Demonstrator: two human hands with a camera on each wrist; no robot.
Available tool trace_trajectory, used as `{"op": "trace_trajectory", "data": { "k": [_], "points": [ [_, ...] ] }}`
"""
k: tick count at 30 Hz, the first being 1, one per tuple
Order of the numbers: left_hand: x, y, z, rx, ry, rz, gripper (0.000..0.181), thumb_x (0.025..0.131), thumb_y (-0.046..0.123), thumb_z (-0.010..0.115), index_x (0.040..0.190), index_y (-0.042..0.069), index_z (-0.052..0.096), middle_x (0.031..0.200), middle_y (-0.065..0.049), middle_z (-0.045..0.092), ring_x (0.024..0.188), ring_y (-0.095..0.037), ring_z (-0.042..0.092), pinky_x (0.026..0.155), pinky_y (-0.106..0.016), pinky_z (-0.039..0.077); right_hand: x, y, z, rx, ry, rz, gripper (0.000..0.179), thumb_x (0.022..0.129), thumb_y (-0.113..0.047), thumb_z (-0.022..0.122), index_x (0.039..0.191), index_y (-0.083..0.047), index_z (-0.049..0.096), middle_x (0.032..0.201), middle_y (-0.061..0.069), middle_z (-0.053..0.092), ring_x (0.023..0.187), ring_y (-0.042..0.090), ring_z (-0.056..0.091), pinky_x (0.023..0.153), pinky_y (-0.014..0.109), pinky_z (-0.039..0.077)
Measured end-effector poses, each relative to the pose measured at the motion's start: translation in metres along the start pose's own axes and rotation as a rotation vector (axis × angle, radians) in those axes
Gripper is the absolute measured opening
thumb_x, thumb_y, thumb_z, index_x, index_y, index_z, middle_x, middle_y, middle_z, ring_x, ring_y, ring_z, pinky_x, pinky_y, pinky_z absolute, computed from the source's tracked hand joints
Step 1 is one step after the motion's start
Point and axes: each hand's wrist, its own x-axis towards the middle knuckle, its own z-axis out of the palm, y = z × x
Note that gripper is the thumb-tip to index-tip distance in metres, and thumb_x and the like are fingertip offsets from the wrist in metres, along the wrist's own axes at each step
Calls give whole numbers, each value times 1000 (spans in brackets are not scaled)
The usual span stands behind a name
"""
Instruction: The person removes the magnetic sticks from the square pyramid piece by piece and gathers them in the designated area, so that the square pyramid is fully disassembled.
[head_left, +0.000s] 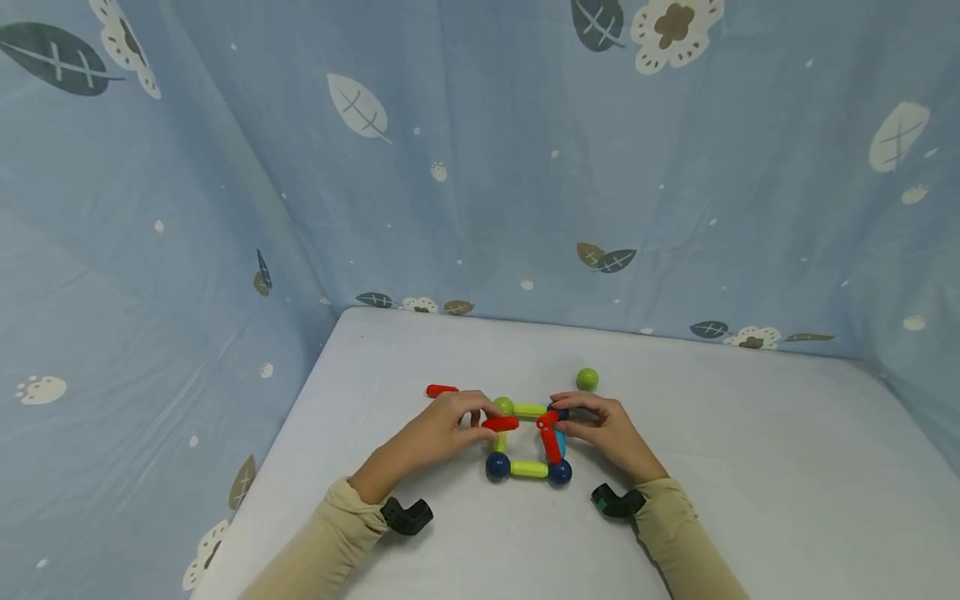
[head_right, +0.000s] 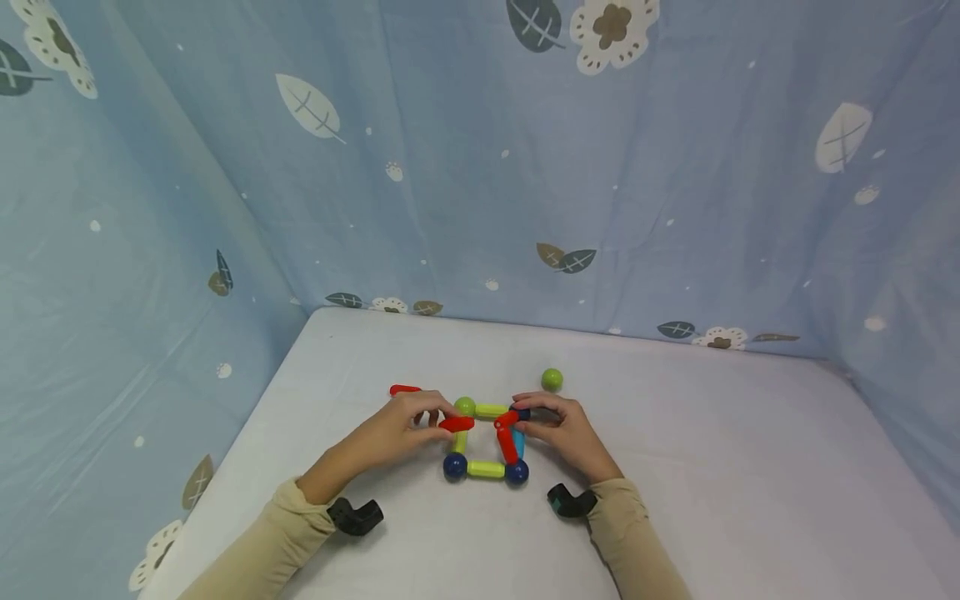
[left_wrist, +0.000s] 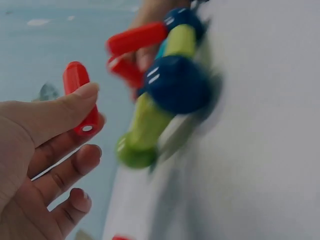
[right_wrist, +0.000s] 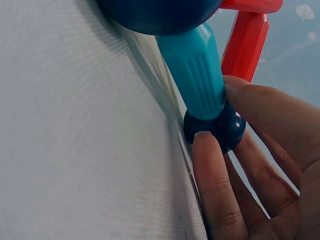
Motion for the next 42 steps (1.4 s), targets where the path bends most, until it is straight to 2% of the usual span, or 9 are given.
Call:
{"op": "trace_trajectory", "data": {
  "k": [4, 9, 14, 19, 27, 42],
  "points": [
    [-9, -11, -18, 38, 59, -37, 23, 87, 21, 84, 107, 24, 74, 94, 12, 72, 77, -6, 54, 65, -22, 44, 0, 2, 1, -19, -5, 3, 31, 90, -25, 81, 120, -22, 76, 138, 4, 68, 126, 2, 62, 101, 22, 52],
    [-24, -36, -36, 89, 110, -104, 21, 85, 20, 86, 102, 24, 75, 99, 8, 74, 75, -5, 53, 64, -22, 44, 0, 1, 1, -20, -4, 12, 31, 90, -25, 81, 120, -22, 75, 139, 4, 68, 126, 2, 62, 99, 21, 53],
    [-37, -59, -50, 120, 125, -187, 20, 84, 20, 86, 100, 24, 75, 88, 10, 70, 76, -8, 55, 68, -23, 46, 0, 0, 0, -30, 5, 20, 31, 90, -26, 81, 120, -23, 75, 138, 3, 68, 126, 3, 62, 100, 21, 52],
    [-44, -72, -58, 120, 125, -205, 18, 83, 15, 86, 98, 20, 77, 88, 8, 70, 77, -9, 56, 71, -23, 48, -1, -1, 0, -30, 7, 32, 31, 90, -26, 81, 120, -23, 75, 138, 3, 68, 126, 5, 62, 100, 21, 53],
    [-45, -79, -58, 124, 147, -173, 18, 83, 14, 86, 98, 18, 78, 89, 8, 71, 79, -8, 55, 74, -25, 48, 1, -2, 0, -28, 6, 24, 30, 90, -24, 81, 119, -23, 75, 138, 4, 68, 123, -1, 62, 99, 21, 53],
    [-44, -75, -56, 96, 151, -188, 24, 82, 11, 87, 103, 14, 77, 93, 4, 71, 83, -16, 58, 75, -27, 51, 1, -3, -1, -17, 3, 31, 30, 89, -24, 82, 119, -22, 76, 138, 5, 68, 123, -2, 61, 99, 20, 53]
  ]
}}
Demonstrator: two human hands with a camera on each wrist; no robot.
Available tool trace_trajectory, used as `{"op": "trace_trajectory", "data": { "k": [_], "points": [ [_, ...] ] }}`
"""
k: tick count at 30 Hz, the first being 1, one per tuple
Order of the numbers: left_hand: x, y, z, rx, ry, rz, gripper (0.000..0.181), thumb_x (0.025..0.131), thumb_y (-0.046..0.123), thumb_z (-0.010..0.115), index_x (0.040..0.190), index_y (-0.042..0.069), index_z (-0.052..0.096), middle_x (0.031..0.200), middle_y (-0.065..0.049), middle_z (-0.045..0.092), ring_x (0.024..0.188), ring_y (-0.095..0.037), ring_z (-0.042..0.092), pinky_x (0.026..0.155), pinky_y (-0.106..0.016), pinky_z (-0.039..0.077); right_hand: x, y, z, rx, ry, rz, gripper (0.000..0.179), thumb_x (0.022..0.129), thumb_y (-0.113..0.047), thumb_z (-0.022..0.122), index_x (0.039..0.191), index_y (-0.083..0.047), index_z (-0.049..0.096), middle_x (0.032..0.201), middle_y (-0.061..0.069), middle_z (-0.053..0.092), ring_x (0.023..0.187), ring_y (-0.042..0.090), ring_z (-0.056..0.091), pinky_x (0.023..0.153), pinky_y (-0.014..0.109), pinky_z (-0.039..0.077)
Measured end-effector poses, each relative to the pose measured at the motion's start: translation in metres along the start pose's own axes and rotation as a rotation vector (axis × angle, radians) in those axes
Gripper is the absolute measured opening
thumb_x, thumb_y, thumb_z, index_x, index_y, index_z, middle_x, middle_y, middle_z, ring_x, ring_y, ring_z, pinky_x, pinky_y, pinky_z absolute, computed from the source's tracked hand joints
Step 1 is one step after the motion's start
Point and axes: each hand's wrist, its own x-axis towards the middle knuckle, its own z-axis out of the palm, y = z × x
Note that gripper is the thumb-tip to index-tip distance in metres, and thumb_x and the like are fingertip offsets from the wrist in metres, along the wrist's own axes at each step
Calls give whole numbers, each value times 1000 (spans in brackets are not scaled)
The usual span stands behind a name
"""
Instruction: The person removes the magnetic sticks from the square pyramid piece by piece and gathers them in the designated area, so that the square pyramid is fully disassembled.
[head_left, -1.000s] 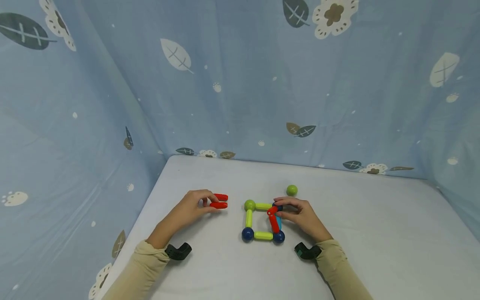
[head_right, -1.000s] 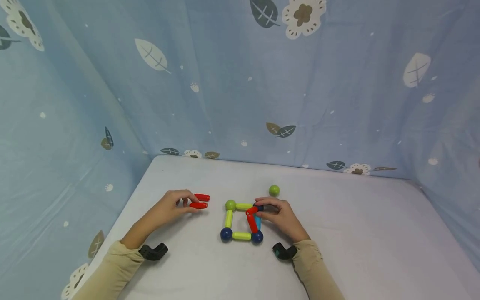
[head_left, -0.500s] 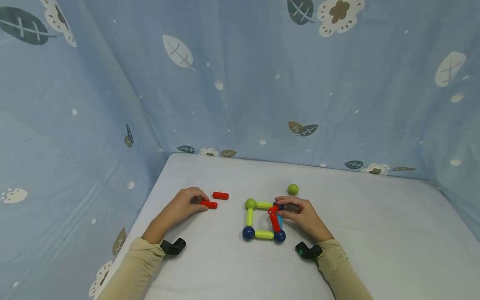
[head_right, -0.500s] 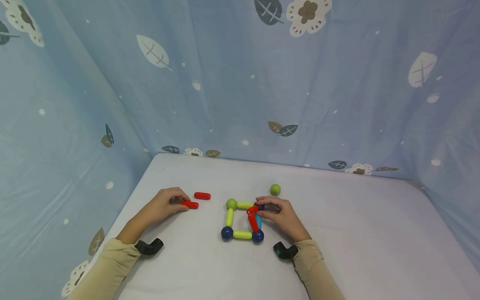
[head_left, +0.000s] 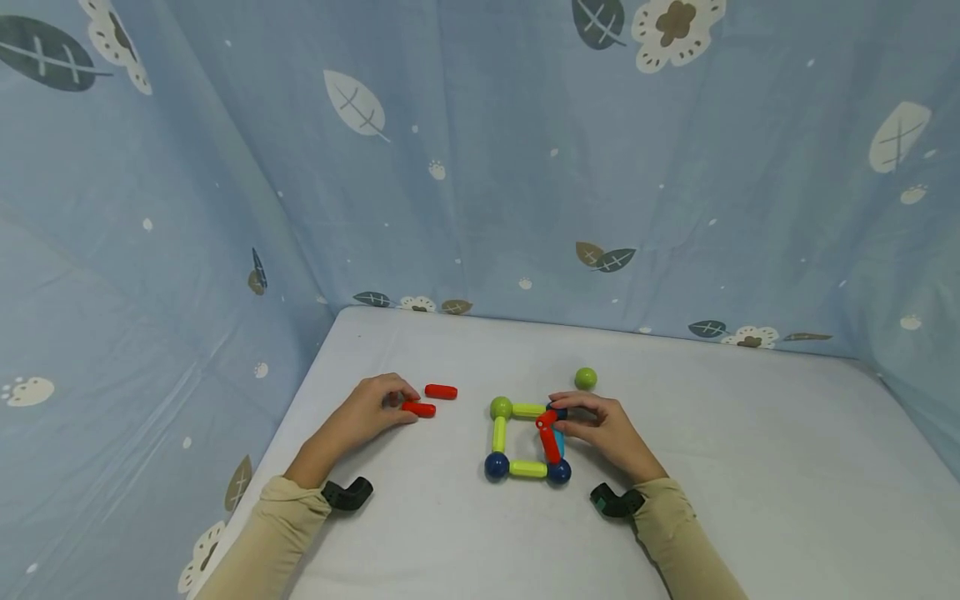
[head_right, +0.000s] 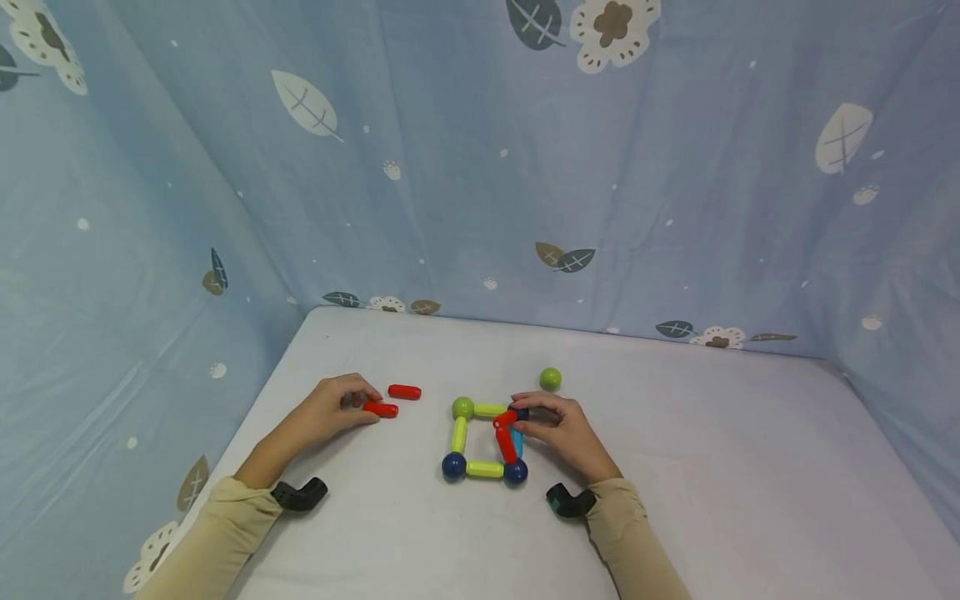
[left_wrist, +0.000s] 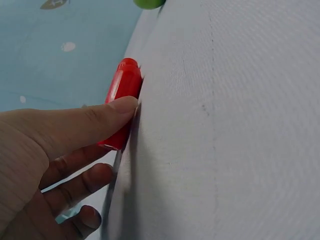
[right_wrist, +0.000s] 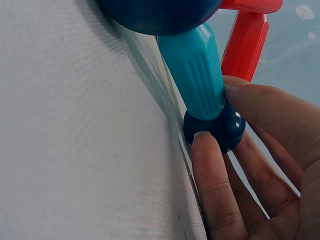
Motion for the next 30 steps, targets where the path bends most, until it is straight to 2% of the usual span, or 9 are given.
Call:
{"op": "trace_trajectory", "data": {
  "k": [5, 10, 16, 19, 23, 27, 30],
  "points": [
    [0, 4, -1, -7, -4, -7, 26, 80, 12, 88, 104, 12, 76, 95, 2, 71, 86, -18, 59, 76, -29, 52, -1, 0, -1, -9, 5, -1, 30, 89, -25, 82, 119, -23, 75, 137, 3, 68, 124, -1, 61, 99, 21, 53],
    [1, 11, -2, 26, 2, -4, 28, 81, 16, 88, 106, 12, 75, 99, 0, 71, 87, -18, 59, 75, -29, 52, -1, 0, -1, -10, 7, -5, 30, 90, -24, 81, 119, -22, 75, 137, 4, 68, 123, 0, 62, 98, 21, 53],
    [5, 32, 5, 26, 54, 105, 26, 82, 14, 88, 106, 11, 76, 102, -2, 73, 91, -22, 63, 79, -37, 54, 0, 0, -1, 10, -4, -8, 29, 91, -24, 80, 120, -21, 75, 138, 7, 68, 123, 1, 63, 98, 21, 54],
    [11, 50, 15, 11, 46, 157, 28, 85, 15, 86, 110, 11, 75, 105, -2, 73, 95, -23, 66, 82, -41, 58, 0, -1, -1, 11, -3, -8, 29, 92, -24, 80, 120, -21, 74, 138, 7, 68, 123, 1, 63, 98, 22, 54],
    [23, 74, 35, -14, -13, 202, 32, 88, 16, 83, 118, 9, 73, 109, -4, 73, 96, -24, 67, 85, -42, 58, -1, 0, -2, 9, 4, -7, 30, 91, -24, 80, 120, -21, 74, 137, 6, 68, 122, -1, 63, 97, 22, 54],
    [37, 94, 59, -11, -92, 200, 39, 90, 18, 82, 126, 12, 69, 113, -1, 71, 97, -20, 65, 86, -36, 57, -1, 2, 0, 21, -1, -33, 29, 92, -21, 79, 121, -19, 74, 137, 8, 68, 121, 0, 63, 98, 23, 54],
    [45, 108, 74, 44, -141, 193, 43, 93, 23, 79, 132, 15, 66, 118, 2, 69, 102, -16, 64, 89, -33, 57, -1, 2, 1, 32, -7, -53, 29, 93, -19, 78, 121, -18, 74, 137, 9, 68, 121, 1, 63, 99, 23, 53]
  ]
}}
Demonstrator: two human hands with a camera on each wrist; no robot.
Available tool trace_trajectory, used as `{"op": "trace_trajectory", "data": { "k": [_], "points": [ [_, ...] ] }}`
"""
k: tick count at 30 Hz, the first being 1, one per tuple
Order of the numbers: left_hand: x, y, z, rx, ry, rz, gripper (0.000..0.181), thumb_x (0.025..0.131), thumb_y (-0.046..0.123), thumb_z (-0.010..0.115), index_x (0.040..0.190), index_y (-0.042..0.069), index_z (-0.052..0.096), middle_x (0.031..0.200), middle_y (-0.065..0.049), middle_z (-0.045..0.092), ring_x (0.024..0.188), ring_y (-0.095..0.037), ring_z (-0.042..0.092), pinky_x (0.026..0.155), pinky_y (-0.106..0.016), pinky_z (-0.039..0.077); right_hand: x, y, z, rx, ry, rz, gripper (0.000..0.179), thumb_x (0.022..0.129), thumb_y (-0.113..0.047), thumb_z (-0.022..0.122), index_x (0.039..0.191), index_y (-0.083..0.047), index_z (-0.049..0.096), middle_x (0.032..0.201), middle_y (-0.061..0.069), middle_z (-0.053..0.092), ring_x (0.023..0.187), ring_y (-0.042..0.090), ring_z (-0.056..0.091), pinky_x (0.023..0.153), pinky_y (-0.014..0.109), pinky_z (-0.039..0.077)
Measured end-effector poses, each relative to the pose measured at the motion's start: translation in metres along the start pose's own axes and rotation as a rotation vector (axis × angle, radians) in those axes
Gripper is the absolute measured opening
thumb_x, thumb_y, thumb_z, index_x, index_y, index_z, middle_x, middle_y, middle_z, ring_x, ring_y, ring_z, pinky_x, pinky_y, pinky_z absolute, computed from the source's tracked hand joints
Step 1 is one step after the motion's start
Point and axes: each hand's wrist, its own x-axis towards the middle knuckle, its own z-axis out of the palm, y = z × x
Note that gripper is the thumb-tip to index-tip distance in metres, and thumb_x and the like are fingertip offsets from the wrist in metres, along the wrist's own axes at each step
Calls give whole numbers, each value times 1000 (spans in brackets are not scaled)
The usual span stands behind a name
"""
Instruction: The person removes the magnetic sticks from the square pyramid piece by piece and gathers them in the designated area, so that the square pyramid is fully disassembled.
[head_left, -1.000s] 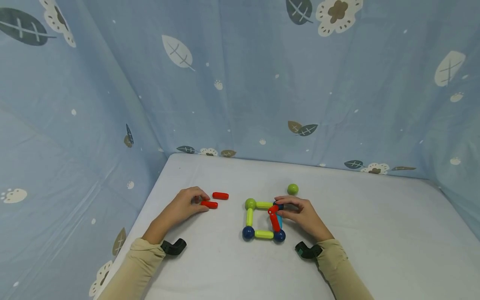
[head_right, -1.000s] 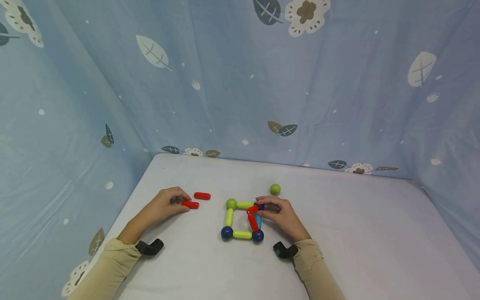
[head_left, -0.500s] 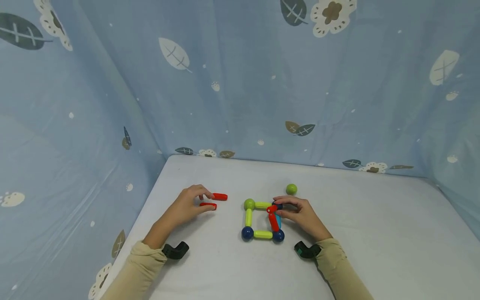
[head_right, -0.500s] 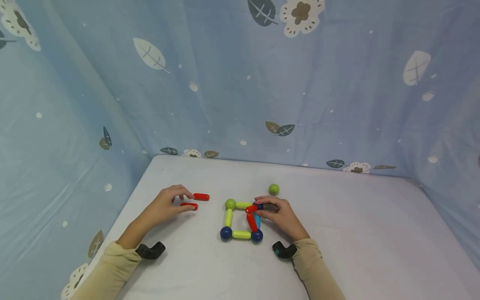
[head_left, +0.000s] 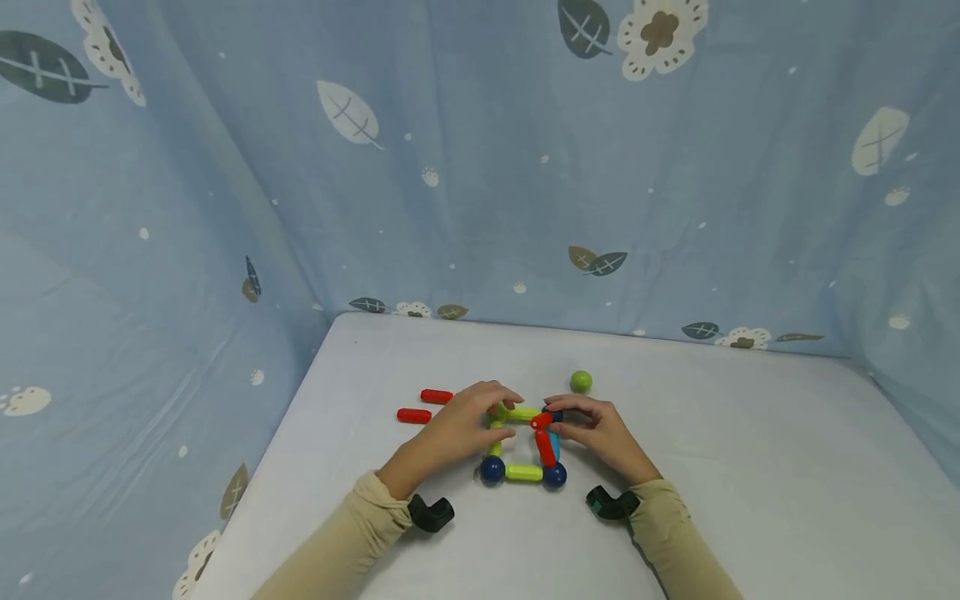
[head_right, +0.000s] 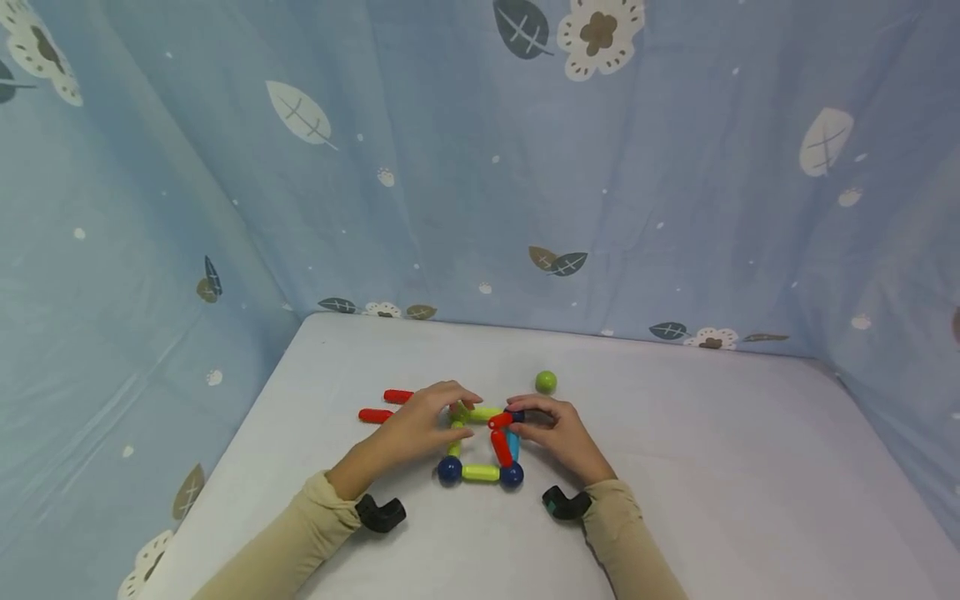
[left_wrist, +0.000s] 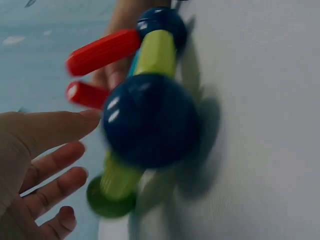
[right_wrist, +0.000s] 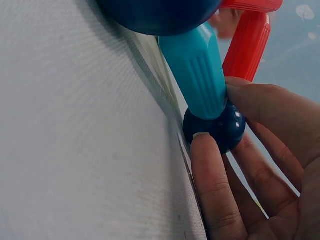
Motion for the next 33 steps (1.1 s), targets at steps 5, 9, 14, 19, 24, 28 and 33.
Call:
{"op": "trace_trajectory", "data": {
  "k": [5, 9, 14, 19, 24, 28, 33],
  "points": [
    [13, 11, 14, 101, -16, 35, 41, 94, 24, 78, 133, 19, 66, 123, 3, 68, 110, -14, 63, 94, -32, 56, 0, 0, 5, 40, -10, -12, 30, 93, -15, 77, 123, -15, 73, 137, 12, 68, 120, 2, 64, 98, 24, 55],
    [18, 10, 20, 126, 10, 87, 32, 94, 21, 78, 125, 20, 72, 120, 4, 68, 110, -13, 63, 93, -29, 56, 2, -2, 6, 50, -22, -30, 31, 94, -13, 76, 125, -15, 72, 138, 13, 67, 121, 2, 64, 97, 24, 56],
    [21, 9, 23, 118, 41, 141, 25, 96, 21, 75, 121, 19, 74, 116, 6, 70, 106, -11, 66, 95, -30, 55, 3, -2, 2, 34, -9, -25, 31, 93, -14, 77, 124, -17, 73, 137, 12, 67, 121, 1, 64, 97, 24, 55],
    [24, 10, 25, 85, 55, 125, 25, 98, 23, 73, 123, 19, 72, 116, 7, 72, 97, -8, 66, 94, -32, 54, 2, -3, -1, 51, -25, -13, 32, 94, -13, 76, 125, -16, 72, 137, 12, 66, 121, 3, 65, 97, 24, 56],
    [26, 11, 26, 49, 46, 86, 25, 99, 27, 70, 123, 19, 71, 115, 6, 73, 88, -7, 62, 86, -26, 52, 1, -3, -1, 57, -29, -15, 31, 94, -13, 76, 125, -15, 71, 137, 13, 66, 120, 4, 66, 96, 25, 57],
    [26, 10, 28, 22, 43, 62, 25, 100, 27, 70, 123, 18, 71, 117, 5, 74, 89, -6, 63, 83, -21, 52, 1, -1, -1, 56, -26, -9, 31, 94, -13, 76, 125, -14, 72, 136, 14, 67, 119, 3, 66, 95, 26, 57],
    [27, 10, 29, 16, 56, 62, 24, 99, 26, 71, 122, 17, 70, 116, 4, 74, 88, -5, 64, 82, -21, 53, 2, 1, -1, 68, -30, -10, 31, 96, -10, 72, 127, -8, 70, 136, 20, 66, 115, 6, 69, 89, 28, 60]
  ]
}}
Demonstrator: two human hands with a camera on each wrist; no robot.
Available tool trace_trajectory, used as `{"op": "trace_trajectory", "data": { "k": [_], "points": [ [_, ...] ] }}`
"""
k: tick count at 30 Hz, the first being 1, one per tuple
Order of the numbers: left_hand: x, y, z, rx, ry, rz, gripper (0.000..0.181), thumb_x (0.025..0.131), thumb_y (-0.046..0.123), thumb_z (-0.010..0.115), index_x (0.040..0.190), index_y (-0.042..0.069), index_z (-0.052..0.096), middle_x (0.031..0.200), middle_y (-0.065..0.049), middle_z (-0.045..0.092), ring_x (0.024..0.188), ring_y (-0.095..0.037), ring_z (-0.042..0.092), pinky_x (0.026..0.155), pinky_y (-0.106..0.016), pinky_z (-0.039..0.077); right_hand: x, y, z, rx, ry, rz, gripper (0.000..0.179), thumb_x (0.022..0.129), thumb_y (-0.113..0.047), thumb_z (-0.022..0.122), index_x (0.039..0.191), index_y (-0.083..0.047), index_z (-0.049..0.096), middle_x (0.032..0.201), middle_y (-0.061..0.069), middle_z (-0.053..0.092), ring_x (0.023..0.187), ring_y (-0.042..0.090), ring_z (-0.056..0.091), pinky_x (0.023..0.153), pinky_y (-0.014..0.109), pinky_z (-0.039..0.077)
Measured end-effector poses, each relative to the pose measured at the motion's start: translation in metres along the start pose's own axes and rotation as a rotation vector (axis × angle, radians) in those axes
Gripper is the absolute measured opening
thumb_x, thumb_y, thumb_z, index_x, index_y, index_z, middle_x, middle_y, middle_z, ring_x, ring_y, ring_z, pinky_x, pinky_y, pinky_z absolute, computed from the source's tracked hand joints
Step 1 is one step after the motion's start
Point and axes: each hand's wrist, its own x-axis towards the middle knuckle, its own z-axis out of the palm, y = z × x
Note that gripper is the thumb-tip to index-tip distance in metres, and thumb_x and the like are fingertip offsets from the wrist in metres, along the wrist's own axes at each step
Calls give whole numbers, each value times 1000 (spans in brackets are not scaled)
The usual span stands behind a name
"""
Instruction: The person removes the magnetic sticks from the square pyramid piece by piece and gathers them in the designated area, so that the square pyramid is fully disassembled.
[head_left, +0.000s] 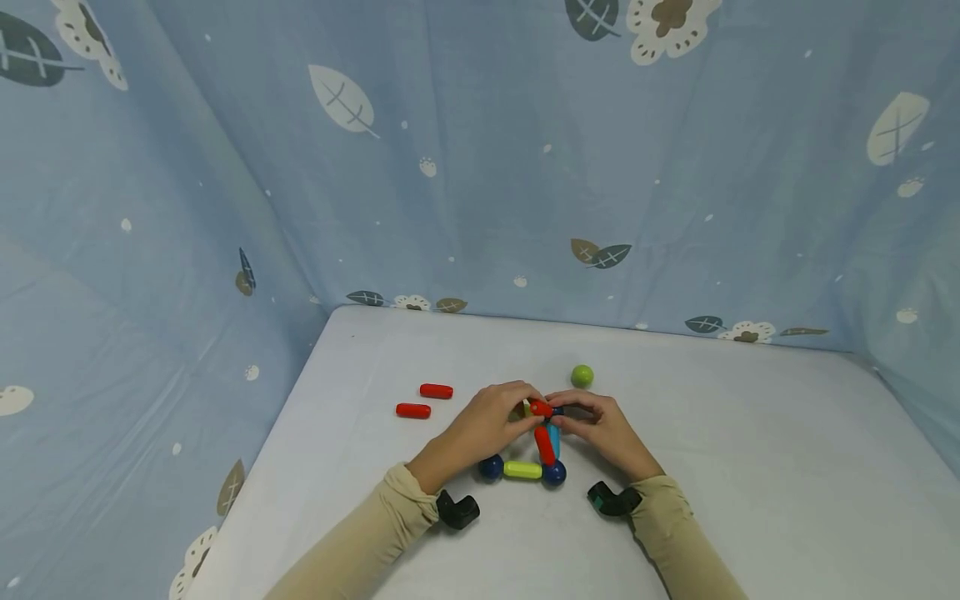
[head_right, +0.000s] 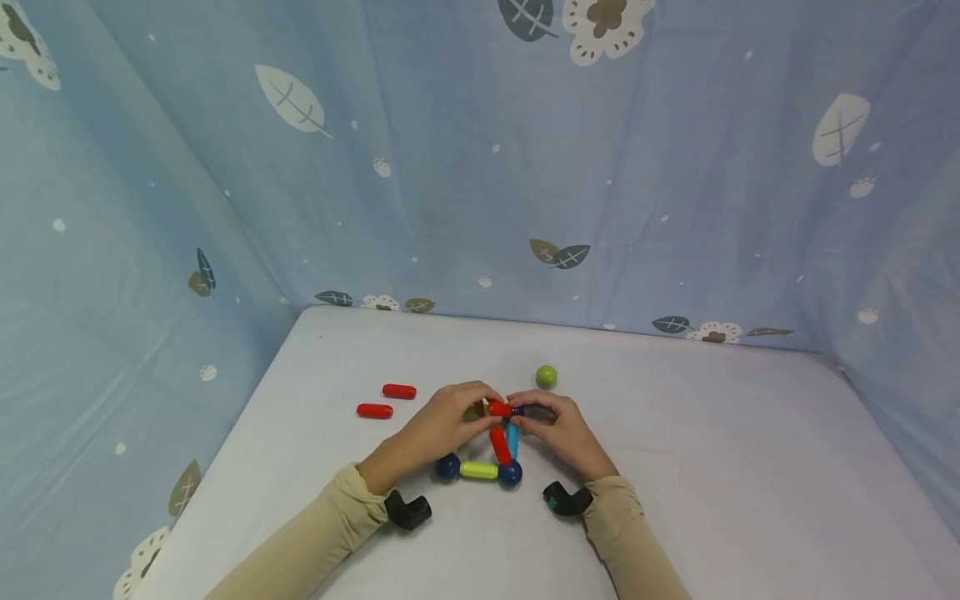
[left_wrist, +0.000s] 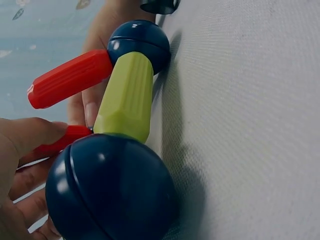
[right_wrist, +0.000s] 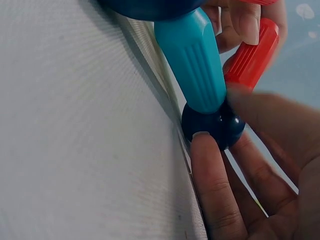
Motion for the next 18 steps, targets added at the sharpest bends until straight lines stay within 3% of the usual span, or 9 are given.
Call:
{"op": "trace_trajectory", "data": {
  "k": [7, 18],
  "points": [
    [0, 2, -1, 26, 26, 11, 31, 99, 28, 71, 129, 18, 67, 122, 5, 72, 91, -9, 67, 85, -25, 54, 1, 1, -1, -16, -7, 7, 35, 99, -10, 69, 134, -6, 66, 136, 21, 66, 112, 10, 71, 87, 28, 61],
    [0, 1, -2, -16, 51, -1, 20, 96, 22, 75, 114, 15, 71, 111, 3, 76, 92, -7, 68, 82, -18, 56, 1, 1, 0, -35, -16, 4, 35, 99, -12, 69, 133, -4, 66, 133, 22, 67, 106, 11, 74, 84, 30, 62]
  ]
}}
